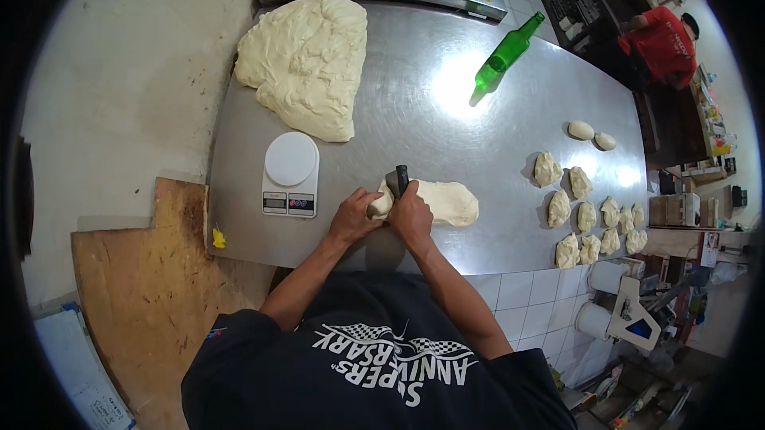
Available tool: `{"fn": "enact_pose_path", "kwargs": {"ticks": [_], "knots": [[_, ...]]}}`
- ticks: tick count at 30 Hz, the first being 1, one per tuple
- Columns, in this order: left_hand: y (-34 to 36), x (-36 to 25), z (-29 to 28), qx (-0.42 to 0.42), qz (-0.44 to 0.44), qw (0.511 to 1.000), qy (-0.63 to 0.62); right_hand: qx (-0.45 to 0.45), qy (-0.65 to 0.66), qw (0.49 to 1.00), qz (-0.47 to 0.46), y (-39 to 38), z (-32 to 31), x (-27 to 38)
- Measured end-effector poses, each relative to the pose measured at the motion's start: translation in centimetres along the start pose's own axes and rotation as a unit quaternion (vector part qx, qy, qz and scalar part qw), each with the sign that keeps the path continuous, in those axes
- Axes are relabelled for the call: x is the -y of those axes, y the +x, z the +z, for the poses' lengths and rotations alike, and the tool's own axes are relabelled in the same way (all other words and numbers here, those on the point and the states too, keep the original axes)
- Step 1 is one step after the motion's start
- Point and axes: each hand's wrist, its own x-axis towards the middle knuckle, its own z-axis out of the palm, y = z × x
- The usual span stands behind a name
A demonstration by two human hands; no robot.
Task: The person portions dough by cutting segments from a larger mass using a scraper, weighing each piece on a digital scale, and placing the measured portions onto a metal table.
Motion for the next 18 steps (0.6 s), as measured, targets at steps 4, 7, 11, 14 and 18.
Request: {"fn": "enact_pose_path", "kwargs": {"ticks": [4, 7, 11, 14, 18], "knots": [[-0.7, -1.2, -2.0, -0.015, -0.021, 0.999, -0.02, 0.047, 0.064, 0.996, 0.037, 0.9, -0.9, -0.9], [-1.3, -1.4, -4.6, -0.088, -0.006, 0.996, -0.01, 0.064, 0.098, 0.993, 0.018, 0.3, -0.5, -3.0], [-0.8, -0.4, -11.3, -0.116, -0.004, 0.992, 0.041, 0.066, 0.15, 0.986, 0.006, 0.8, -0.1, -4.6], [0.5, 1.2, -16.1, -0.145, 0.001, 0.987, 0.069, 0.059, 0.136, 0.989, -0.017, 1.3, 0.1, -4.9], [1.1, 6.4, -18.8, -0.126, -0.067, 0.983, 0.116, 0.095, 0.139, 0.986, 0.003, 1.4, -0.6, -3.8]]}}
